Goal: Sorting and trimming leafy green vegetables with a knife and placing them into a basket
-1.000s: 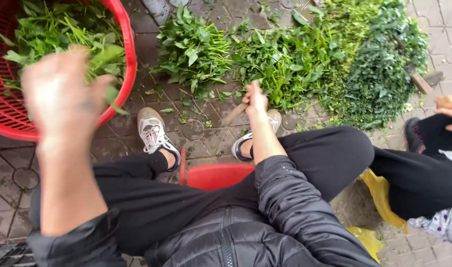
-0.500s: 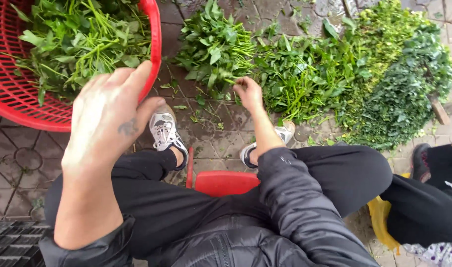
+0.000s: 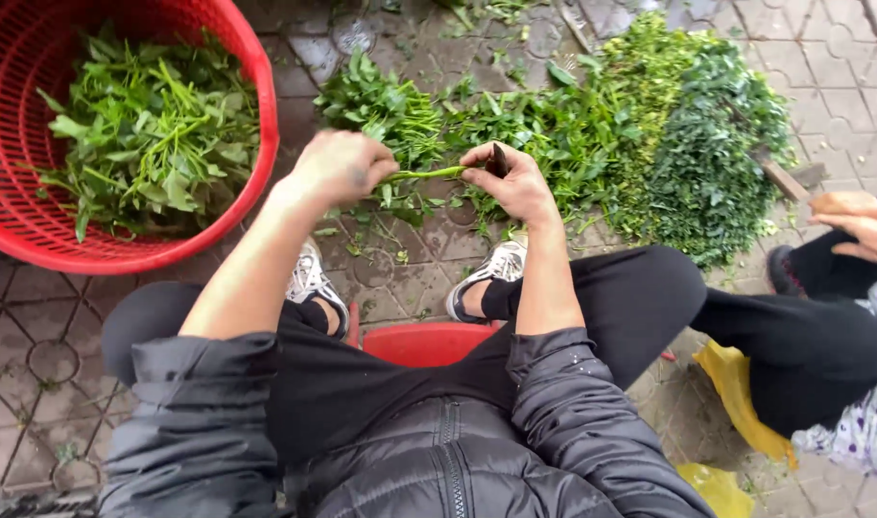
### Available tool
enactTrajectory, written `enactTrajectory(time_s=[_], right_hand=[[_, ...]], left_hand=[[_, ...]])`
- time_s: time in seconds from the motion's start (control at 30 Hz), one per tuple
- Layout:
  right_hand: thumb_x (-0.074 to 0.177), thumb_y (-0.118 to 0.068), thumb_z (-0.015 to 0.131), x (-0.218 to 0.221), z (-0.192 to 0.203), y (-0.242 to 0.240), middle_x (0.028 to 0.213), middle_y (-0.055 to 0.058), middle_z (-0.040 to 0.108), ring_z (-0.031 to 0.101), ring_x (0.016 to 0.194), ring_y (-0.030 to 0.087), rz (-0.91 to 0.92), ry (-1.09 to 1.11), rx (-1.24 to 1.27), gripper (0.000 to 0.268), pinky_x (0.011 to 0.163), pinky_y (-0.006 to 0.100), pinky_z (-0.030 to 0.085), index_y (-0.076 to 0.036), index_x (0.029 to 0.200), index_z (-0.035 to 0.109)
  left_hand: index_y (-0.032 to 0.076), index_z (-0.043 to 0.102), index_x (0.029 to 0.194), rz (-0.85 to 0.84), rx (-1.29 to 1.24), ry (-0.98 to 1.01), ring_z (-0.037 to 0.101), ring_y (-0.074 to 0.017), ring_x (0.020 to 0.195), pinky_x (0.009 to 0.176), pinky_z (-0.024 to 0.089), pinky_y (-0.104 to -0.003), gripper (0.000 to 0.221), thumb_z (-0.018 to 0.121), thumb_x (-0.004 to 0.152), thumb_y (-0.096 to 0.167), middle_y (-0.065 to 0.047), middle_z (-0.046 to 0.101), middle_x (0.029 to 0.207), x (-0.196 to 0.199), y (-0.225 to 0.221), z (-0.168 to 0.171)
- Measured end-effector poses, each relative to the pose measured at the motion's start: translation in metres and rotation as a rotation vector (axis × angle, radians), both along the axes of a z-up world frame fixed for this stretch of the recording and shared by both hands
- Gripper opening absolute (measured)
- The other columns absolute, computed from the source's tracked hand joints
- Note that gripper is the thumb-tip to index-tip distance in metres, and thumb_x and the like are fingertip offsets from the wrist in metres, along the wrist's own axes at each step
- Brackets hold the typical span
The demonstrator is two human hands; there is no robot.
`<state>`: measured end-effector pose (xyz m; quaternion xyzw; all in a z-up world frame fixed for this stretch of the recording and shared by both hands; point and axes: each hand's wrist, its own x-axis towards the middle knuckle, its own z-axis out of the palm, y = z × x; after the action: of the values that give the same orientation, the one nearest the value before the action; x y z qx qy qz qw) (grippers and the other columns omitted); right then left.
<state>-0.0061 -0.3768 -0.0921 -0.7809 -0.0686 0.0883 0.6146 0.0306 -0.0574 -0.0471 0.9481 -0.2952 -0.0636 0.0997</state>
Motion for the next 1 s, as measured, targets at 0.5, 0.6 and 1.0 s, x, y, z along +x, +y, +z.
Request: enactTrajectory(time_s=[0.5, 0.6, 1.0], right_hand=[[0.105, -0.09, 0.02, -0.028, -0.03, 0.009, 0.072, 0.011, 0.053, 0.059, 0.057, 0.024, -0.507, 0.438, 0.039, 0.087, 0.053, 0.032, 0.04, -0.013, 0.11, 0.059], [0.114, -0.062, 0.048, -0.032, -0.03, 0.043, 0.092, -0.001, 0.05, 0.043, 0.057, 0.007, -0.388, 0.652, 0.557, 0.047, 0.047, 0.022, 0.032, -0.017, 0.118, 0.06], [0.102, -0.055, 0.075, 0.012, -0.102, 0.006, 0.062, -0.002, 0.061, 0.061, 0.049, 0.01, -0.95, 0.58, 0.697, 0.043, 0.046, 0.024, 0.048, -0.013, 0.099, 0.064]], left_hand=[[0.042, 0.086, 0.107, 0.319, -0.161, 0.559, 0.08, -0.0193, 0.111, 0.092, 0.064, -0.042, 0.021, 0.086, 0.089, 0.053, 0.012, 0.084, 0.102, 0.023, -0.045, -0.106], [0.054, 0.079, 0.108, 0.366, 0.014, 0.389, 0.081, -0.0179, 0.104, 0.091, 0.066, -0.042, 0.019, 0.079, 0.092, 0.065, 0.016, 0.08, 0.103, 0.024, -0.05, -0.119], [0.028, 0.068, 0.07, -0.008, 0.036, -0.47, 0.069, -0.0199, 0.067, 0.077, 0.052, -0.048, 0.024, 0.087, 0.084, 0.022, 0.003, 0.066, 0.067, -0.022, 0.001, -0.044]])
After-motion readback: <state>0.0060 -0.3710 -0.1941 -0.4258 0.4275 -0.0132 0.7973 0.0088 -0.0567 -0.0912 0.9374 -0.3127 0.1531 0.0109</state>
